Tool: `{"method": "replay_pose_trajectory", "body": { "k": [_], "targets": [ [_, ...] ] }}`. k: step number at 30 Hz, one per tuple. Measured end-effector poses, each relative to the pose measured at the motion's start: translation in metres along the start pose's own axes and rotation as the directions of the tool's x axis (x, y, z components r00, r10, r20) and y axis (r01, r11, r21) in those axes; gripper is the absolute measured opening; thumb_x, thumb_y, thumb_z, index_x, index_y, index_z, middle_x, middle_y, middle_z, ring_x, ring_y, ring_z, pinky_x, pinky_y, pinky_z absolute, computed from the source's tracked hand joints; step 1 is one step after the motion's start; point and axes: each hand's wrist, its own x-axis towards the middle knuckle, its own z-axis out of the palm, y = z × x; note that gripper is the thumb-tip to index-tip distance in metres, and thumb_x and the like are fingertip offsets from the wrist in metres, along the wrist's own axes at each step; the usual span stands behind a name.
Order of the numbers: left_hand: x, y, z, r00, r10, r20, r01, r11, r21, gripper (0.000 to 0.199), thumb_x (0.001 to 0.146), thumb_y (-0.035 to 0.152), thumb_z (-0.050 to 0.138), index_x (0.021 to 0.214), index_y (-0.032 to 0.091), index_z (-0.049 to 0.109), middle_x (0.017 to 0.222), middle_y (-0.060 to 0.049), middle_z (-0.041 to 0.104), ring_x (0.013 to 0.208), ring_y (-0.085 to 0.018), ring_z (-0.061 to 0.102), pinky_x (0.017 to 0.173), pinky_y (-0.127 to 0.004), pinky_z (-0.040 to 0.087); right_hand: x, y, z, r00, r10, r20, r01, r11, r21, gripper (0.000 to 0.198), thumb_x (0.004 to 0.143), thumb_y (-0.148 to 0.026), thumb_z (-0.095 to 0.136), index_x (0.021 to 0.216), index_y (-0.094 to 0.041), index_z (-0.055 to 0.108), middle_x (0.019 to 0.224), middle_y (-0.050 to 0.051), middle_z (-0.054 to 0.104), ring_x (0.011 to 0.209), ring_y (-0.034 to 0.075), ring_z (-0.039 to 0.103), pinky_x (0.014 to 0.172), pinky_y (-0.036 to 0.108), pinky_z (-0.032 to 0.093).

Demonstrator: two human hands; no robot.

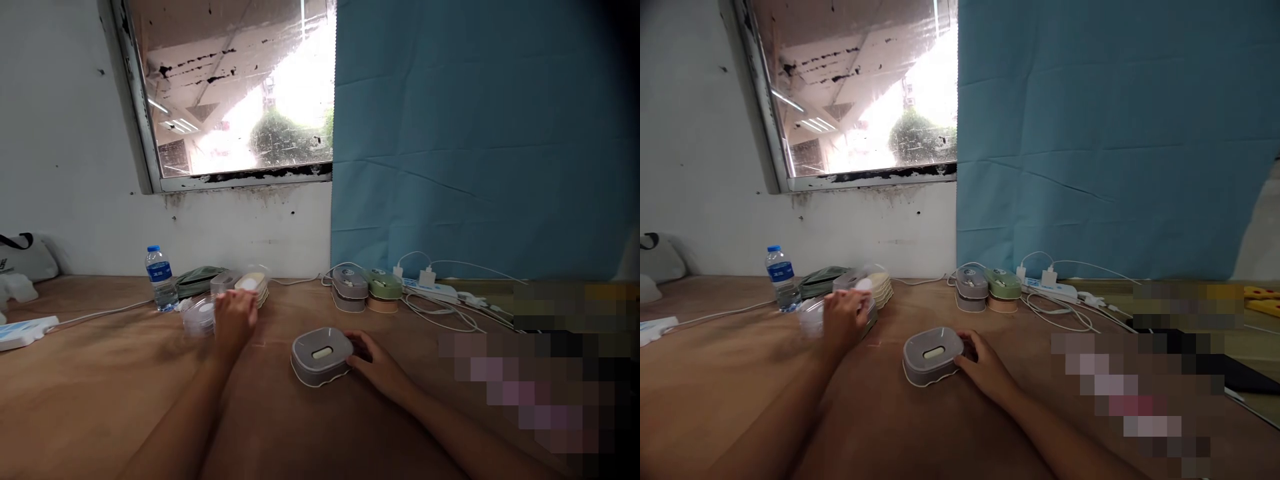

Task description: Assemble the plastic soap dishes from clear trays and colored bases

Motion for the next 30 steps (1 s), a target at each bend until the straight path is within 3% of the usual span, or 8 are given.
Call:
{"method": "replay_pose_trajectory", "body": {
  "k": [4,8,17,30],
  "targets": [
    [0.001,-0.055,0.005,0.961,-0.205,-0.188,0.241,0.950,0.197,0.032,0.084,0.029,0.032,0.100,0.018,0.058,0.087,-0.010,0.057,0.092,-0.028,0.042,0.081,-0.041,0.021,0.000,-0.001,-0.001,1.000,-0.019,0.002,0.019,0.999,-0.047,0.036,0.067,-0.019,0.053,0.102,-0.019,0.049,0.106,0.006,0.056,0.099,0.020,0.052,0.087,0.035,0.041],
    [-0.004,-0.086,0.016,0.942,-0.232,-0.242,0.300,0.906,0.298,0.031,0.085,0.028,0.032,0.094,0.020,0.061,0.082,-0.010,0.057,0.090,-0.028,0.042,0.079,-0.043,0.019,0.000,0.000,-0.001,1.000,-0.023,-0.003,0.023,0.997,-0.071,0.035,0.067,-0.018,0.053,0.102,-0.019,0.050,0.105,0.006,0.056,0.098,0.020,0.053,0.087,0.036,0.041],
    [-0.012,-0.098,0.034,0.964,-0.229,-0.136,0.263,0.900,0.347,0.029,0.081,0.025,0.036,0.086,0.021,0.064,0.082,-0.009,0.056,0.087,-0.027,0.041,0.077,-0.043,0.020,-0.002,-0.002,-0.001,1.000,-0.013,-0.004,0.012,0.996,-0.085,0.034,0.066,-0.019,0.052,0.101,-0.020,0.049,0.103,0.005,0.056,0.095,0.020,0.053,0.087,0.035,0.041],
    [-0.016,-0.104,0.040,0.971,-0.208,-0.115,0.237,0.894,0.380,0.033,0.079,0.029,0.035,0.075,0.019,0.066,0.078,-0.009,0.059,0.078,-0.025,0.044,0.073,-0.039,0.022,-0.002,-0.002,-0.001,1.000,-0.009,-0.006,0.009,0.994,-0.112,0.035,0.067,-0.021,0.052,0.102,-0.019,0.050,0.105,0.005,0.056,0.095,0.019,0.053,0.086,0.033,0.041]
  ]
}}
